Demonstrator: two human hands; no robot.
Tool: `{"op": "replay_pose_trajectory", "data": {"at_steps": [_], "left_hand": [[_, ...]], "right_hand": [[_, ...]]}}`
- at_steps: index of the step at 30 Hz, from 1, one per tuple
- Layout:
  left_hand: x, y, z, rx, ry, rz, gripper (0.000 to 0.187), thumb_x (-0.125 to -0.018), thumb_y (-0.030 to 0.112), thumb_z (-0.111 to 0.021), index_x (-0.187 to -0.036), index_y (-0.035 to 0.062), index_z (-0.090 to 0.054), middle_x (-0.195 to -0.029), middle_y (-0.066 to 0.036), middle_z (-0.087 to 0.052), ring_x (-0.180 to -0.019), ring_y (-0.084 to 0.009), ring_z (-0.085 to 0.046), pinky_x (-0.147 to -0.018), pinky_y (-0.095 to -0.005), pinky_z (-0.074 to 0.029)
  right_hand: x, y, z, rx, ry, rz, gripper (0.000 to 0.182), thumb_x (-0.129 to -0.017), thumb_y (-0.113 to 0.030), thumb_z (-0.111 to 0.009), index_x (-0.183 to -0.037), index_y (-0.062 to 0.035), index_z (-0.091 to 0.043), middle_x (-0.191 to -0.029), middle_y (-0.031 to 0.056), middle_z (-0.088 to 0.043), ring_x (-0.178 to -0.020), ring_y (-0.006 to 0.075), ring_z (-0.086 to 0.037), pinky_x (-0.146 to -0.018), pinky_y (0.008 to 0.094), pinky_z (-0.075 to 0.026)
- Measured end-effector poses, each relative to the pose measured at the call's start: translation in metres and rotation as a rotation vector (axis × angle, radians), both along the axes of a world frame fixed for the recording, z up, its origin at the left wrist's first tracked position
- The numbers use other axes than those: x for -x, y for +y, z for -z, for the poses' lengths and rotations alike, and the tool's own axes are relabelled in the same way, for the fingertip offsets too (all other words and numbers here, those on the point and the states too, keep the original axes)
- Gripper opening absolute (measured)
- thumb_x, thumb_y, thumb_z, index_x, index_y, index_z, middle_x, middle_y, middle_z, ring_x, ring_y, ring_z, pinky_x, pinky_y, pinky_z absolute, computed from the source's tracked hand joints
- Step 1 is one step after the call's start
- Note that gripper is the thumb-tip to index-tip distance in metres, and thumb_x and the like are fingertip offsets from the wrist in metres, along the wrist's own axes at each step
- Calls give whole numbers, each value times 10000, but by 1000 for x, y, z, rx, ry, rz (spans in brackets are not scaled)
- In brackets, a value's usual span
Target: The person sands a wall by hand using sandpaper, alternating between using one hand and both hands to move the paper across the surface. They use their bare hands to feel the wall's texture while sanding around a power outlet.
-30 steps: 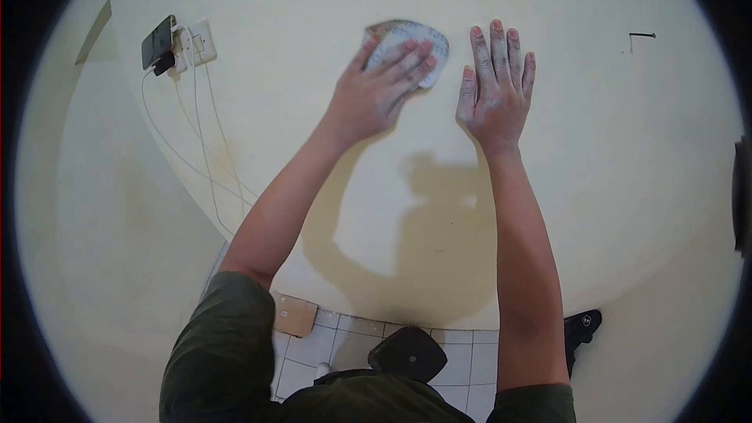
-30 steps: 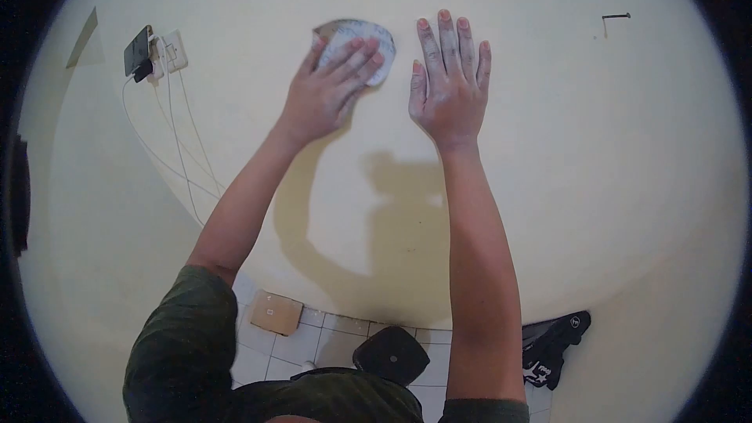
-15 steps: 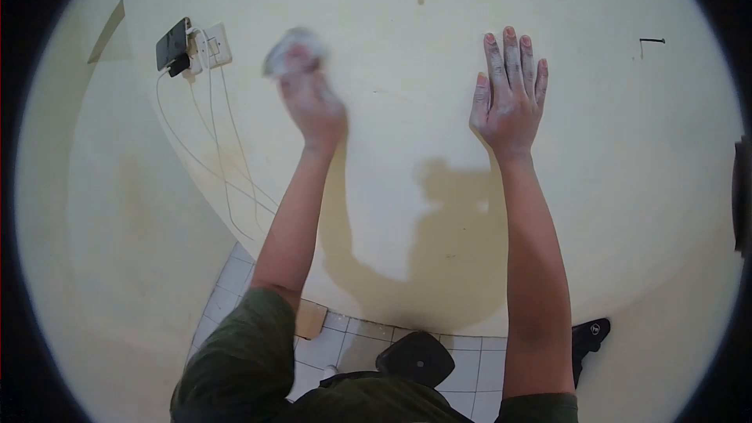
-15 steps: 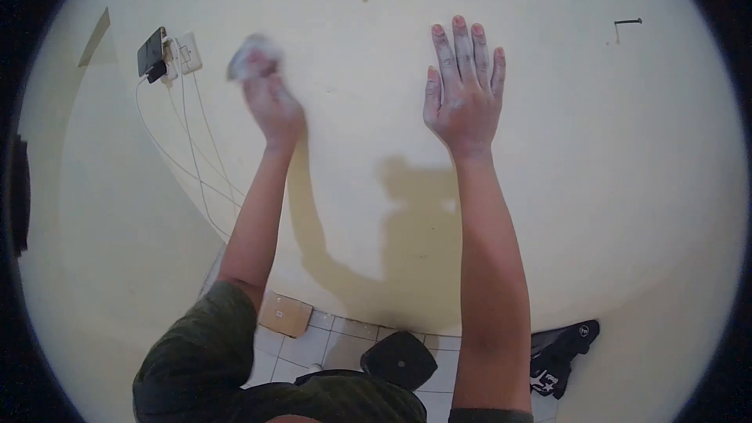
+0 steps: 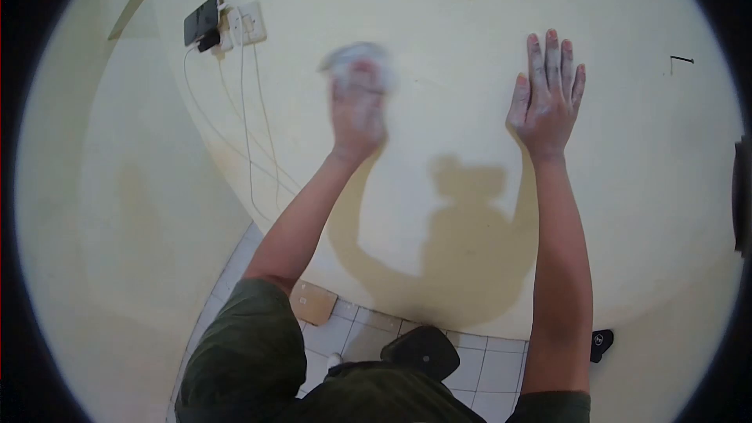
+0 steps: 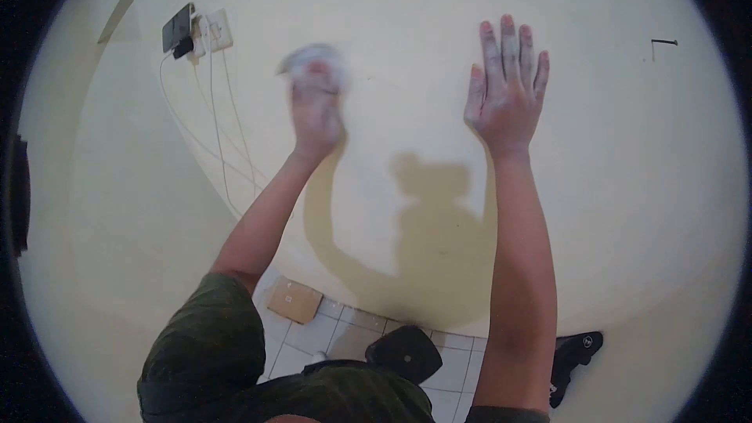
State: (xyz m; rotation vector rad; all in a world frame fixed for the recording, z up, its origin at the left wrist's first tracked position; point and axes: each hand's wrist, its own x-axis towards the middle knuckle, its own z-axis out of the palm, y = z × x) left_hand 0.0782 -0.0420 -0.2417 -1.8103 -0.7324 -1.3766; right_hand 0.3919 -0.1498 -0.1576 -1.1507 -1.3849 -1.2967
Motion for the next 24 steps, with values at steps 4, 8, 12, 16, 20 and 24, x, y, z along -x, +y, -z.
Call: {"op": "replay_pose_trajectory", "data": {"at_steps": [4, 8, 12, 16, 20, 24], "left_hand": [[28, 13, -3, 90, -286, 114, 511, -981, 102, -591, -1454, -85, -549, -1530, -282, -542, -1499, -326, -469, -1264, -509, -285], [45, 53, -3, 104, -1319, 218, 404, -1002, 68, -546, -1354, -117, -617, -1485, -293, -579, -1490, -357, -472, -1261, -511, -292], [5, 6, 11, -16, -293, 56, 355, -1022, 35, -495, -1299, -137, -633, -1484, -313, -569, -1496, -402, -448, -1251, -506, -302], [36, 26, 7, 84, -724, 233, 388, -981, 11, -503, -1329, -115, -618, -1489, -287, -572, -1483, -396, -461, -1256, -506, -295], [20, 50, 18, -12, -941, -18, 419, -981, 54, -537, -1373, -71, -619, -1505, -246, -583, -1465, -386, -492, -1252, -516, -291], [16, -1, 10, 64, -66, 83, 424, -1043, 58, -466, -1422, -100, -569, -1557, -232, -543, -1493, -405, -448, -1261, -524, -260]], "right_hand": [[8, 7, 9, -10, 22, 100, 643, -1030, -313, -501, -1654, -191, -408, -1737, 68, -332, -1621, 320, -244, -1291, 589, -110], [45, 19, 24, -68, 171, 32, 783, -1004, -418, -547, -1677, -86, -319, -1755, 199, -221, -1620, 431, -178, -1273, 650, -44], [45, 19, 30, -51, 148, 41, 778, -1017, -427, -530, -1678, -78, -311, -1751, 223, -211, -1621, 441, -166, -1273, 651, -47], [43, 17, 36, -17, 132, 47, 776, -1022, -432, -521, -1681, -81, -305, -1751, 228, -205, -1623, 444, -155, -1275, 649, -53], [44, 17, 35, 0, 145, 44, 773, -1021, -429, -520, -1684, -94, -304, -1749, 226, -213, -1624, 437, -156, -1279, 646, -60], [46, 13, 34, 15, 144, 25, 762, -1019, -379, -545, -1671, -56, -318, -1744, 235, -222, -1624, 435, -160, -1276, 641, -61]]}}
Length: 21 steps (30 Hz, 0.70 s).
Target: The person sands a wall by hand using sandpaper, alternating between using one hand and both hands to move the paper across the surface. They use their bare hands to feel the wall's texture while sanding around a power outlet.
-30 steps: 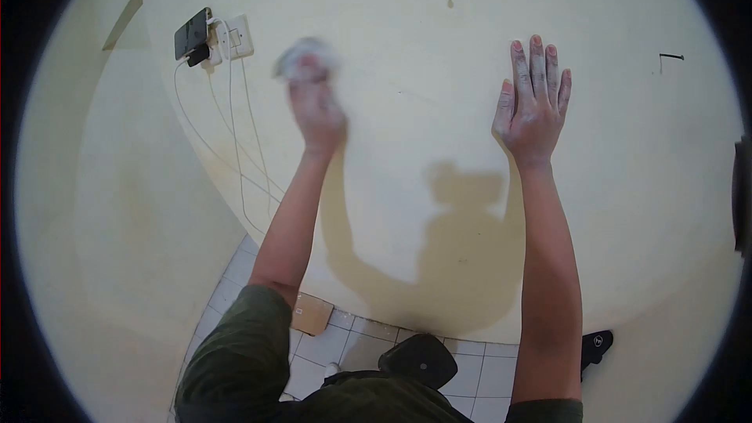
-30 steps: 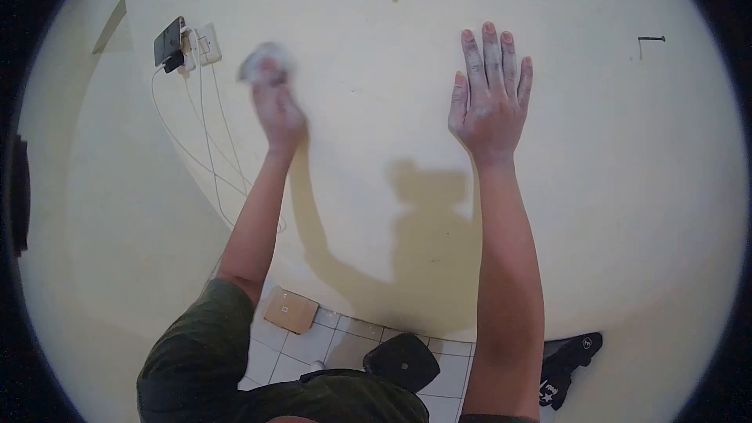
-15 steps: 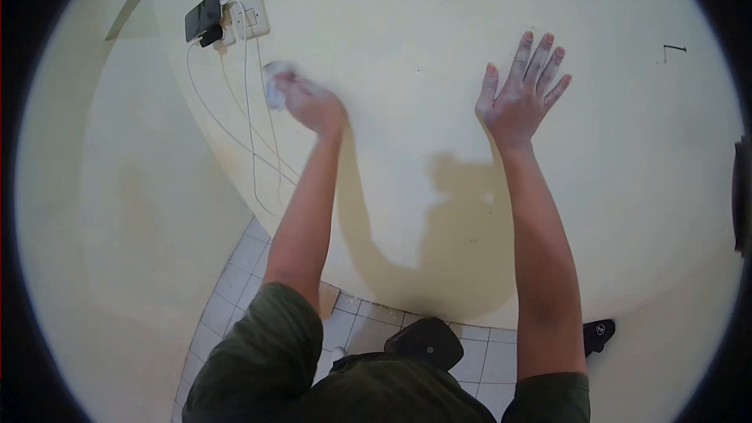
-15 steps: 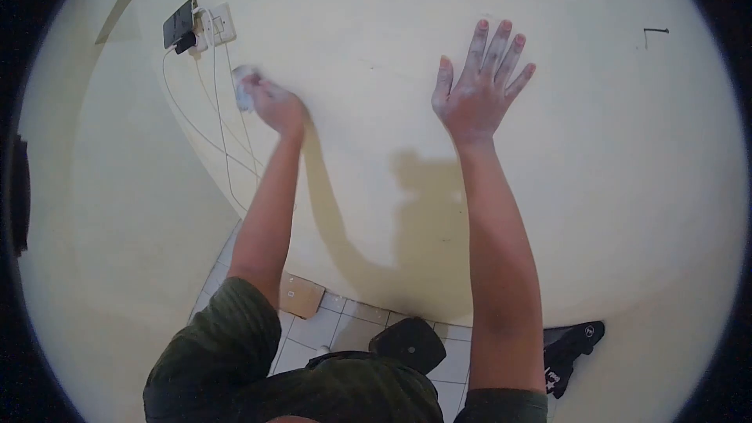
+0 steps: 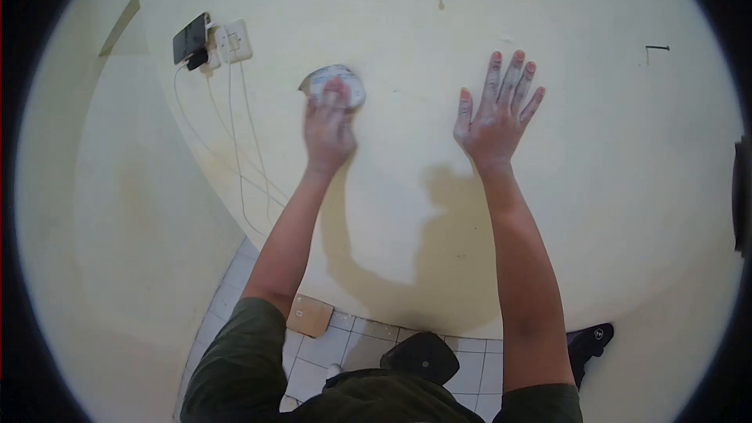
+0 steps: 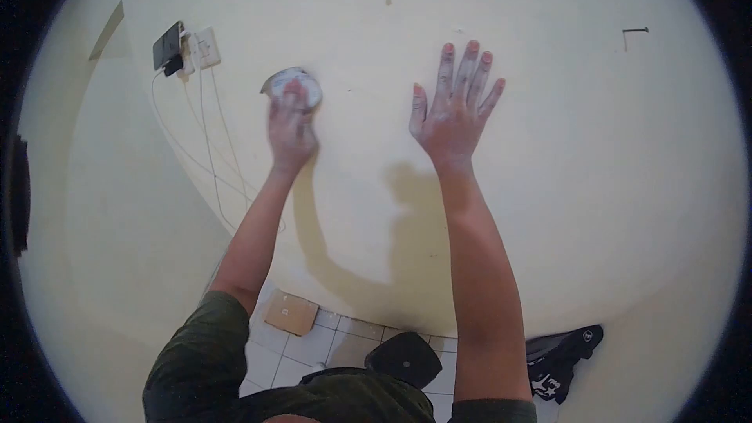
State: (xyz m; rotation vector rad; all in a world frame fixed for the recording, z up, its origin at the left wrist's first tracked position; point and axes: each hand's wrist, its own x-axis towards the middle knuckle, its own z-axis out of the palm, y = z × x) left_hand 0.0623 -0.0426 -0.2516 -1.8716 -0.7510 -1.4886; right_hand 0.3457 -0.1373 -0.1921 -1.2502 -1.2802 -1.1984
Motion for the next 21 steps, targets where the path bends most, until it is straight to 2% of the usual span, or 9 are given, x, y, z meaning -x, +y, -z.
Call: {"op": "replay_pose_trajectory", "data": {"at_steps": [4, 7, 8, 12, 15, 16, 17, 19, 21], "left_hand": [[16, 32, -31, 203, -989, 156, 457, -972, 36, -519, -1409, -64, -606, -1580, -200, -535, -1520, -354, -439, -1285, -525, -218], [-30, 9, -25, -134, -169, -10, 452, -962, 6, -514, -1398, -65, -614, -1548, -211, -563, -1497, -363, -467, -1266, -547, -255], [-31, -16, -34, -22, 249, 87, 463, -946, -23, -512, -1395, -69, -615, -1511, -221, -592, -1479, -375, -487, -1246, -558, -292], [-26, 14, -64, -135, -419, 205, 425, -904, -17, -546, -1309, -80, -657, -1439, -251, -633, -1406, -411, -548, -1220, -548, -336], [-38, 19, -71, -156, -575, 54, 392, -943, -46, -547, -1318, -87, -656, -1461, -255, -620, -1444, -405, -519, -1194, -496, -390], [-45, 5, -67, -280, -196, 58, 425, -931, -50, -554, -1343, -77, -650, -1472, -272, -605, -1456, -411, -505, -1222, -514, -350], [-48, -12, -60, -81, 102, 48, 447, -926, -31, -576, -1365, -59, -651, -1487, -236, -611, -1463, -385, -508, -1240, -521, -317], [-45, -17, -65, -96, 192, 35, 458, -938, 27, -603, -1391, 0, -663, -1507, -160, -616, -1455, -336, -523, -1242, -503, -309], [-38, 2, -83, -135, -311, 132, 474, -937, 67, -625, -1408, 44, -670, -1493, -145, -623, -1436, -326, -533, -1240, -519, -305]], "right_hand": [[-3, 1, 1, 3, 4, 22, 751, -1024, -377, -539, -1671, -64, -323, -1746, 228, -223, -1626, 423, -163, -1279, 636, -71], [-2, 2, 1, -10, 9, 12, 736, -1031, -374, -530, -1671, -73, -328, -1747, 222, -225, -1627, 417, -167, -1281, 631, -74], [-2, 2, 2, -14, 4, 5, 731, -1033, -373, -527, -1671, -76, -330, -1747, 220, -226, -1627, 415, -169, -1282, 630, -75], [-4, 2, 2, 10, 4, 10, 724, -1035, -386, -516, -1669, -84, -339, -1746, 215, -235, -1624, 415, -182, -1284, 630, -83], [-3, 4, 5, 3, 13, 19, 731, -1027, -409, -508, -1669, -100, -346, -1746, 209, -240, -1623, 408, -193, -1288, 633, -91], [-3, 4, 5, 0, 16, 13, 727, -1027, -407, -508, -1667, -98, -350, -1744, 210, -245, -1623, 407, -196, -1288, 633, -93], [-3, 4, 4, -4, 13, 7, 724, -1028, -404, -507, -1665, -96, -354, -1743, 211, -249, -1622, 407, -200, -1287, 633, -95], [-2, 3, 5, 4, 11, 7, 718, -1028, -403, -506, -1661, -95, -364, -1738, 212, -260, -1619, 408, -209, -1286, 635, -101], [-4, 3, 3, -3, 12, 10, 711, -1029, -401, -505, -1656, -94, -374, -1735, 214, -269, -1617, 408, -217, -1285, 636, -105]]}}
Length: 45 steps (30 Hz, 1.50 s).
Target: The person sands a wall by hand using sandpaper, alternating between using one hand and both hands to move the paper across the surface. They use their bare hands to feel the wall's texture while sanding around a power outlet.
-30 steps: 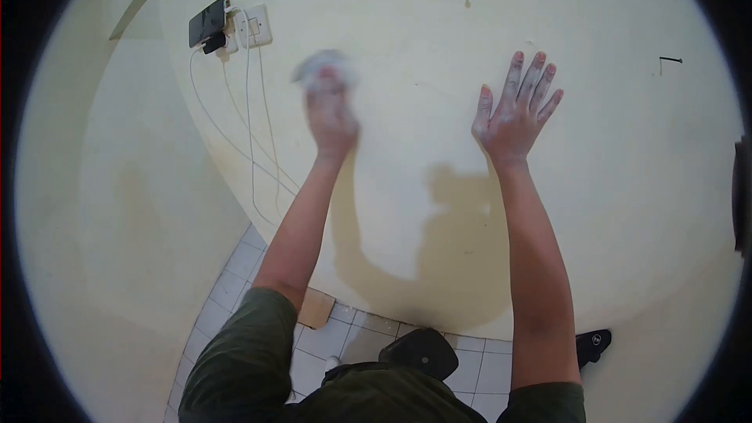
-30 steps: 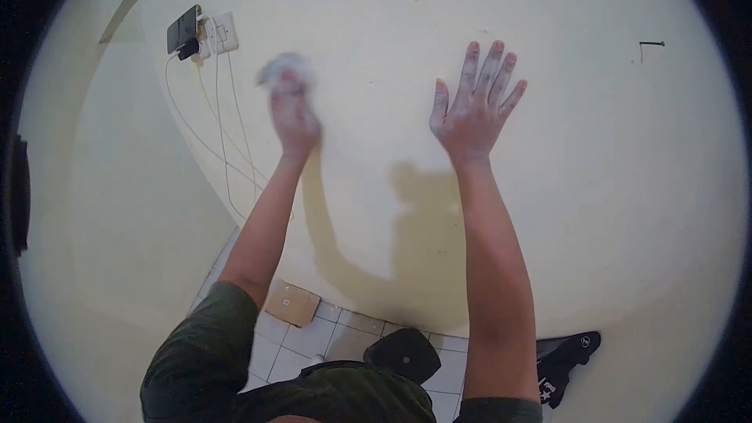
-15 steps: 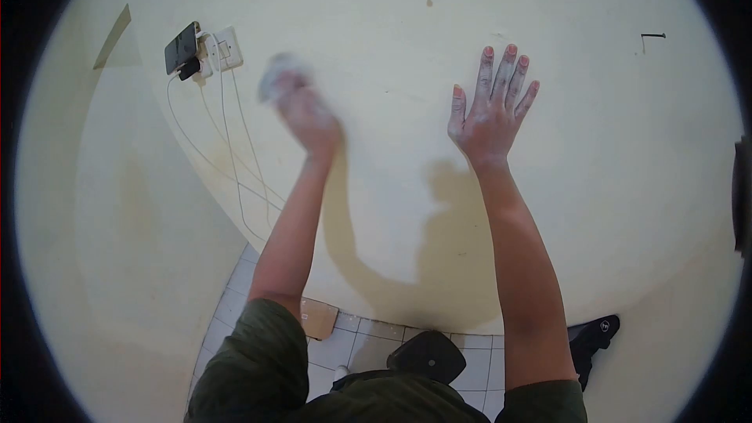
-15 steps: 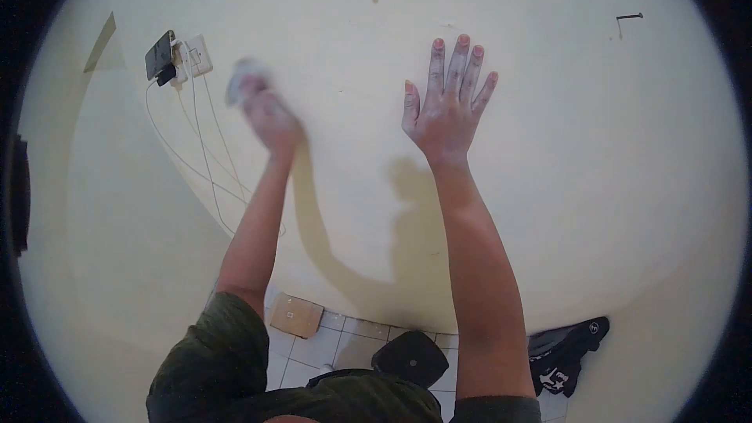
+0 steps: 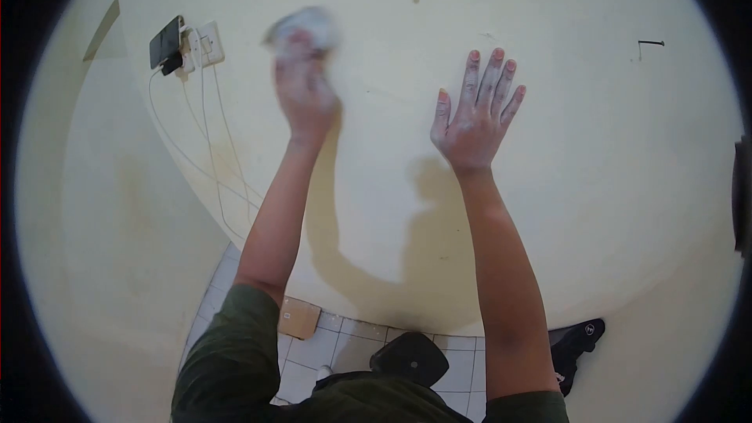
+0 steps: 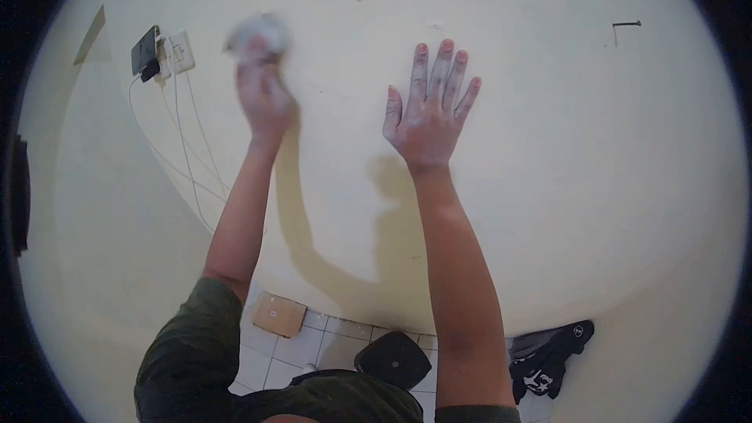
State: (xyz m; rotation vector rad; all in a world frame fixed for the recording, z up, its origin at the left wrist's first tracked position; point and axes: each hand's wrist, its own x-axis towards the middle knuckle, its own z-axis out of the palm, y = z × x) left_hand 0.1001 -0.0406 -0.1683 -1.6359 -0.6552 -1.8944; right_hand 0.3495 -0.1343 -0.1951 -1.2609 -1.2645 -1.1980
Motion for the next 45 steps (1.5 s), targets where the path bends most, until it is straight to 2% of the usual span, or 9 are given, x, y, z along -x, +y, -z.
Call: {"op": "replay_pose_trajectory", "data": {"at_steps": [5, 9, 12, 23, 26, 31, 34, 39, 45], "left_hand": [[-20, -13, -6, 50, -53, -480, 568, -923, 82, -624, -1475, 214, -659, -1360, -164, -617, -1333, -305, -562, -1250, -568, -277], [-28, -22, -5, -5, 425, -47, 567, -922, 100, -626, -1482, 186, -645, -1538, -201, -534, -1482, -386, -448, -1221, -581, -344], [-43, -10, -8, -4, 105, 163, 603, -937, 143, -641, -1535, 124, -572, -1629, -184, -462, -1529, -374, -404, -1240, -596, -301], [-41, -1, -50, -29, 13, -155, 546, -1012, 127, -555, -1548, 25, -526, -1598, -210, -510, -1535, -388, -402, -1266, -543, -213], [-43, -26, -35, -57, 543, -152, 514, -1049, 136, -510, -1542, -8, -517, -1604, -256, -484, -1523, -414, -410, -1256, -510, -229], [-37, -4, -42, 6, -44, -85, 516, -1022, 167, -563, -1539, 152, -567, -1617, -93, -514, -1551, -289, -388, -1277, -493, -247], [-41, -26, -18, 37, 778, -192, 492, -1044, 146, -531, -1535, 117, -559, -1607, -102, -525, -1513, -322, -440, -1251, -556, -255], [-44, 1, -18, -3, -164, 125, 502, -978, 85, -558, -1475, 117, -618, -1585, -105, -552, -1530, -309, -428, -1266, -510, -244], [-62, -31, -4, 85, 210, 17, 507, -1013, 49, -499, -1516, 43, -563, -1610, -192, -501, -1565, -355, -361, -1267, -546, -172]], "right_hand": [[1, 0, 2, 1, 4, 3, 698, -1030, -395, -505, -1650, -95, -390, -1733, 210, -277, -1614, 406, -228, -1283, 637, -112], [1, -1, 2, 8, 11, -4, 696, -1027, -391, -509, -1649, -99, -394, -1735, 204, -278, -1615, 401, -229, -1283, 634, -115], [1, 0, 4, 6, 16, -7, 698, -1025, -390, -514, -1650, -102, -393, -1735, 203, -278, -1616, 399, -228, -1284, 631, -112], [2, -2, 3, 7, 7, -9, 714, -1009, -358, -540, -1644, -67, -394, -1729, 217, -286, -1623, 399, -206, -1290, 611, -105], [2, -2, 4, -1, 9, -22, 712, -1012, -359, -539, -1645, -68, -393, -1729, 215, -286, -1624, 396, -204, -1290, 609, -107], [2, -2, 5, 8, 10, -4, 718, -1017, -364, -536, -1652, -70, -378, -1729, 214, -287, -1623, 397, -204, -1291, 603, -102], [4, 0, 6, -3, 22, -21, 716, -1016, -389, -529, -1655, -103, -382, -1736, 196, -279, -1620, 389, -217, -1292, 609, -106], [1, 1, 1, -17, 12, -22, 712, -1021, -357, -526, -1653, -69, -374, -1732, 213, -280, -1620, 400, -214, -1291, 607, -104], [3, -2, 7, 21, 26, -10, 691, -1033, -382, -497, -1653, -101, -383, -1737, 190, -281, -1614, 389, -239, -1291, 616, -112]]}}
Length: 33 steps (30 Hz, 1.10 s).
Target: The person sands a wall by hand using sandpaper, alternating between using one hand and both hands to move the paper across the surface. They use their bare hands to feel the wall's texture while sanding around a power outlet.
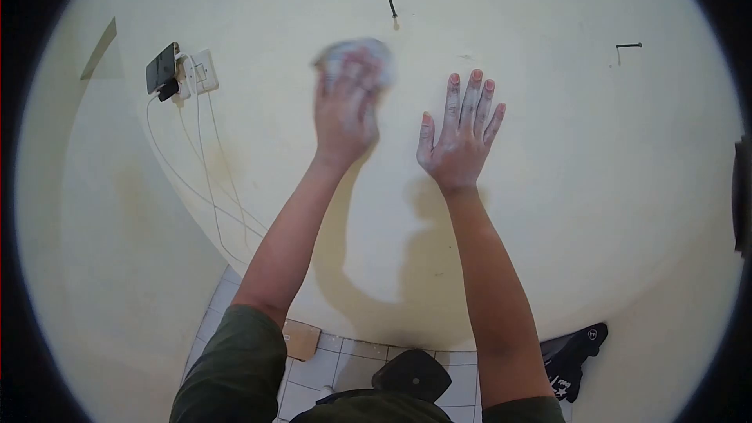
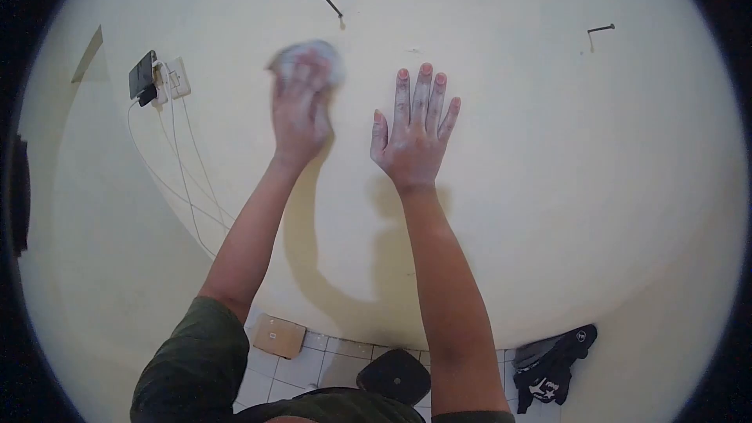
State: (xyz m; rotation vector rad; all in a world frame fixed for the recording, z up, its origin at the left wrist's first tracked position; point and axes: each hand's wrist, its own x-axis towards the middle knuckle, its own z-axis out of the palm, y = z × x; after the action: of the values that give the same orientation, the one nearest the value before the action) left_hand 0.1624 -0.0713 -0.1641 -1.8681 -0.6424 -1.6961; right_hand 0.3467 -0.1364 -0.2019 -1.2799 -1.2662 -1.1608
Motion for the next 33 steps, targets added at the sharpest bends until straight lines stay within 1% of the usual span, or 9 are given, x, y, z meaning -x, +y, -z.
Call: {"op": "replay_pose_trajectory", "data": {"at_steps": [2, 5, 9, 14, 20, 22, 25, 30, 33], "left_hand": [[11, 18, -8, 28, -307, 41, 503, -983, 88, -547, -1480, 20, -581, -1622, -205, -474, -1534, -361, -399, -1268, -540, -181], [-1, 11, 2, 10, -265, -38, 512, -988, 99, -552, -1490, 1, -561, -1622, -214, -470, -1543, -357, -387, -1267, -539, -189], [-5, -21, 27, 69, 305, -83, 560, -991, 116, -558, -1541, 19, -515, -1653, -217, -423, -1557, -366, -366, -1271, -543, -179], [1, 9, 52, 233, -688, -11, 546, -1002, 120, -529, -1522, -47, -512, -1659, -182, -429, -1573, -389, -314, -1289, -566, -127], [22, -15, 104, 263, 383, -46, 524, -994, 24, -468, -1504, -91, -510, -1601, -308, -446, -1528, -462, -361, -1292, -567, -155], [43, 18, 97, 21, -90, -137, 528, -1005, 42, -469, -1513, -101, -490, -1616, -292, -438, -1540, -451, -352, -1290, -571, -162], [44, 37, 93, 257, -763, -104, 545, -982, 92, -547, -1508, -48, -527, -1630, -244, -448, -1562, -397, -350, -1281, -593, -160], [34, -14, 96, 273, 427, -121, 536, -1004, 89, -549, -1520, -50, -506, -1655, -291, -381, -1562, -426, -325, -1288, -578, -177], [65, 32, 91, 100, -270, -34, 533, -983, 76, -550, -1500, -53, -528, -1647, -301, -390, -1547, -416, -369, -1289, -574, -179]], "right_hand": [[1, 2, 1, -6, -1, 14, 690, -1033, -380, -496, -1653, -100, -382, -1737, 191, -280, -1614, 391, -240, -1292, 616, -108], [1, 2, 0, -7, 0, 12, 690, -1031, -374, -499, -1654, -100, -381, -1737, 193, -279, -1617, 389, -231, -1293, 615, -106], [1, -1, 0, 0, 4, -17, 686, -1029, -362, -505, -1652, -101, -387, -1736, 192, -282, -1617, 387, -232, -1293, 615, -106], [1, 2, 0, -14, 5, -6, 688, -1026, -362, -509, -1653, -104, -388, -1737, 191, -282, -1616, 384, -236, -1294, 613, -108], [1, 2, 0, -21, 1, 2, 685, -1022, -364, -512, -1647, -106, -400, -1736, 188, -285, -1617, 379, -236, -1294, 611, -116], [1, 4, -1, -35, 1, 13, 683, -1023, -367, -508, -1647, -109, -401, -1737, 186, -284, -1617, 378, -235, -1294, 612, -117], [4, 2, 1, -16, 6, 21, 693, -1019, -342, -516, -1648, -78, -390, -1730, 202, -293, -1618, 389, -226, -1291, 606, -116], [4, 1, 1, -33, -4, -15, 692, -1012, -328, -532, -1643, -76, -401, -1721, 206, -313, -1612, 394, -246, -1290, 603, -123], [2, 2, -1, -38, -3, 11, 691, -1008, -329, -540, -1636, -71, -413, -1717, 208, -321, -1609, 398, -253, -1289, 603, -129]]}}
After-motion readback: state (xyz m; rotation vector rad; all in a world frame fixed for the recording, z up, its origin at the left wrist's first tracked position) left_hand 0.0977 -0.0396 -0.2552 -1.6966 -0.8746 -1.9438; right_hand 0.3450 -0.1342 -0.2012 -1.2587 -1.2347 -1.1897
